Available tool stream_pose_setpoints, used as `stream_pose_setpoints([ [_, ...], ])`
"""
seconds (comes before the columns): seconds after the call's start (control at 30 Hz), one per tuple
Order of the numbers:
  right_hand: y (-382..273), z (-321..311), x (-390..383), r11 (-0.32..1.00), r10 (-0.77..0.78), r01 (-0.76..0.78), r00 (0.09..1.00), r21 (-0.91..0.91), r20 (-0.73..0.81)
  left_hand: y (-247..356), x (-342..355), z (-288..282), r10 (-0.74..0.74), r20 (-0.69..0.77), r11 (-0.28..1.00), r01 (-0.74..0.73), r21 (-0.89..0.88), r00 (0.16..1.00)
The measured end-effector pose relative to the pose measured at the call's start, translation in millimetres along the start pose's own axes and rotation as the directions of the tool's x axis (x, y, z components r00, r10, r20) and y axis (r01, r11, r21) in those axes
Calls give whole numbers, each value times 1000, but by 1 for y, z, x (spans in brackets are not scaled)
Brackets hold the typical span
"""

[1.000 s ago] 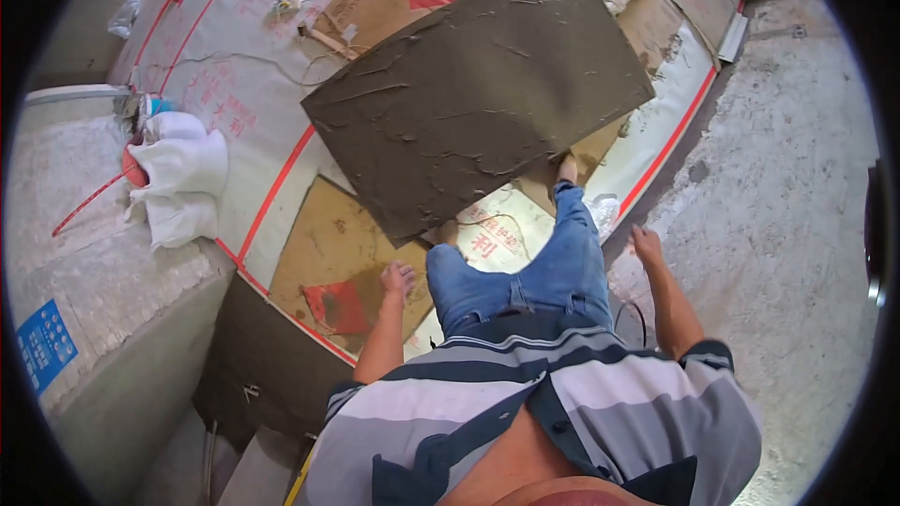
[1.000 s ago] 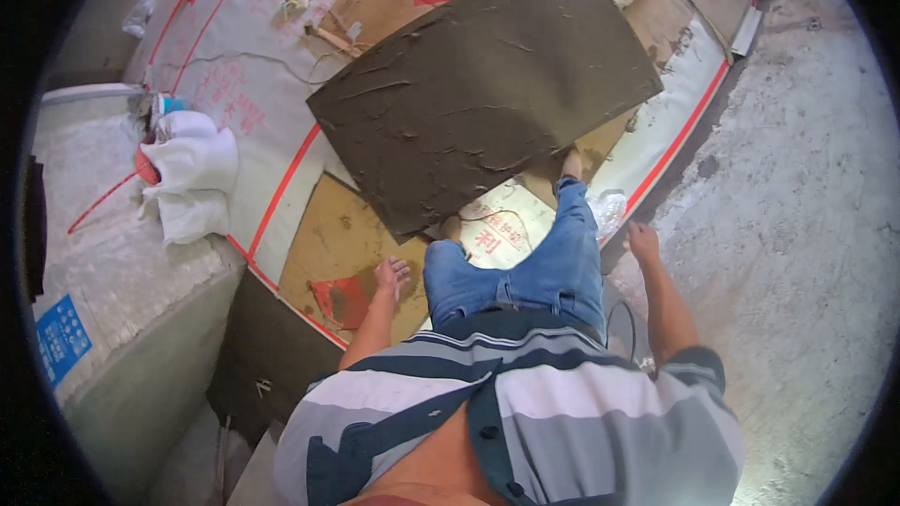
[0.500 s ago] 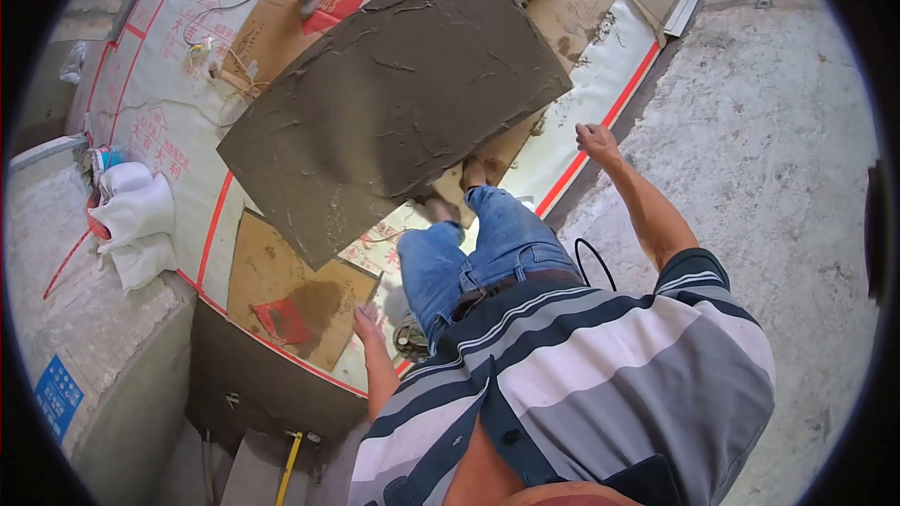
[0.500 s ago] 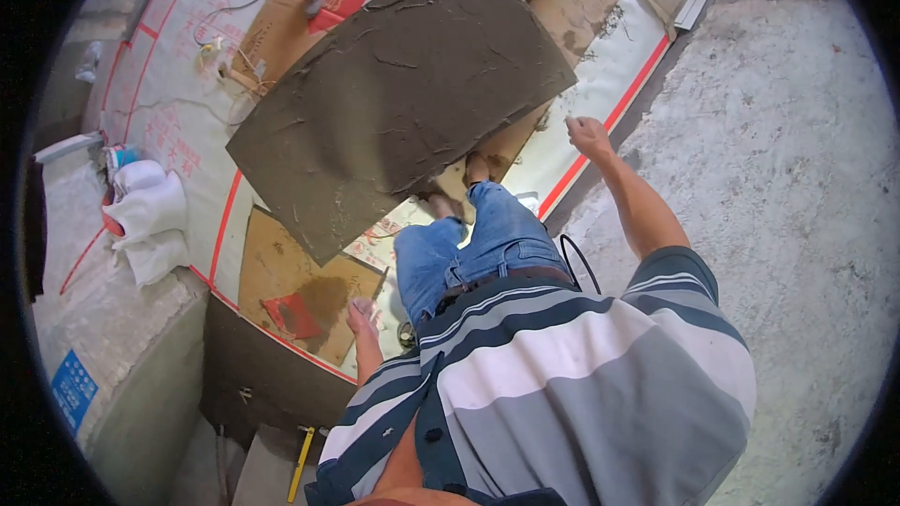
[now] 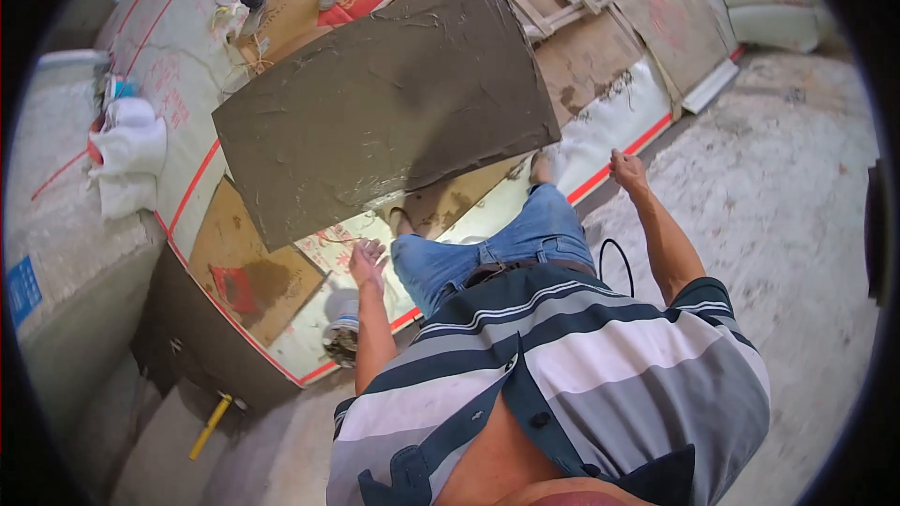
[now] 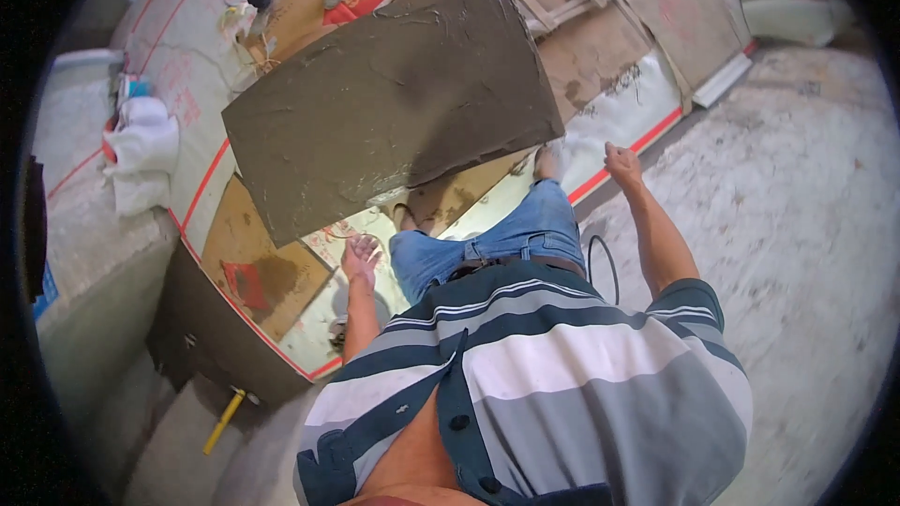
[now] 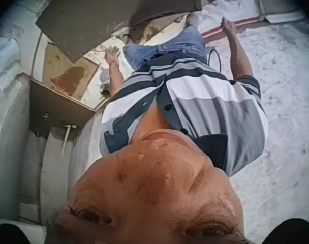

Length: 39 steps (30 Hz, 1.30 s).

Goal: Positioning and laying a large ceramic tile onto a prepared mortar bed on a concrete floor.

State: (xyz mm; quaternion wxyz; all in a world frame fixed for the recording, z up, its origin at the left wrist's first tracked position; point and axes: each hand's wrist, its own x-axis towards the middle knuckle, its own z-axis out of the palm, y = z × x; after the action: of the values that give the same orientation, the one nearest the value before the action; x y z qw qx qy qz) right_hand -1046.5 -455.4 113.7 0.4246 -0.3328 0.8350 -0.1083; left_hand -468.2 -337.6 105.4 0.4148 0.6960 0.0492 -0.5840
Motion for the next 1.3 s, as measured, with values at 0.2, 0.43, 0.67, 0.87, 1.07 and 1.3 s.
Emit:
stream_pose_setpoints([
  [0.2,-78,-67,120,931,-358,364,926,-37,117,-46,-67,95,79,10,996,-78,-43,997],
  [0.43,-135,-76,104,938,-290,322,931,-126,220,-101,-43,162,-48,-64,991,40,-125,997],
  [0.67,-128,-94,172,972,-100,145,968,-184,232,-153,23,238,-228,-6,948,221,-227,974],
  [0.87,-116,-21,352,900,-33,172,943,-401,331,-220,106,250,-330,-225,898,232,-373,917],
  [1.07,-94,100,480,840,29,212,901,-499,432,-299,189,257,-494,-310,792,274,-546,812],
  [1.3,-16,213,526,969,193,-91,857,-228,478,-327,261,212,-494,-414,728,103,-677,765],
])
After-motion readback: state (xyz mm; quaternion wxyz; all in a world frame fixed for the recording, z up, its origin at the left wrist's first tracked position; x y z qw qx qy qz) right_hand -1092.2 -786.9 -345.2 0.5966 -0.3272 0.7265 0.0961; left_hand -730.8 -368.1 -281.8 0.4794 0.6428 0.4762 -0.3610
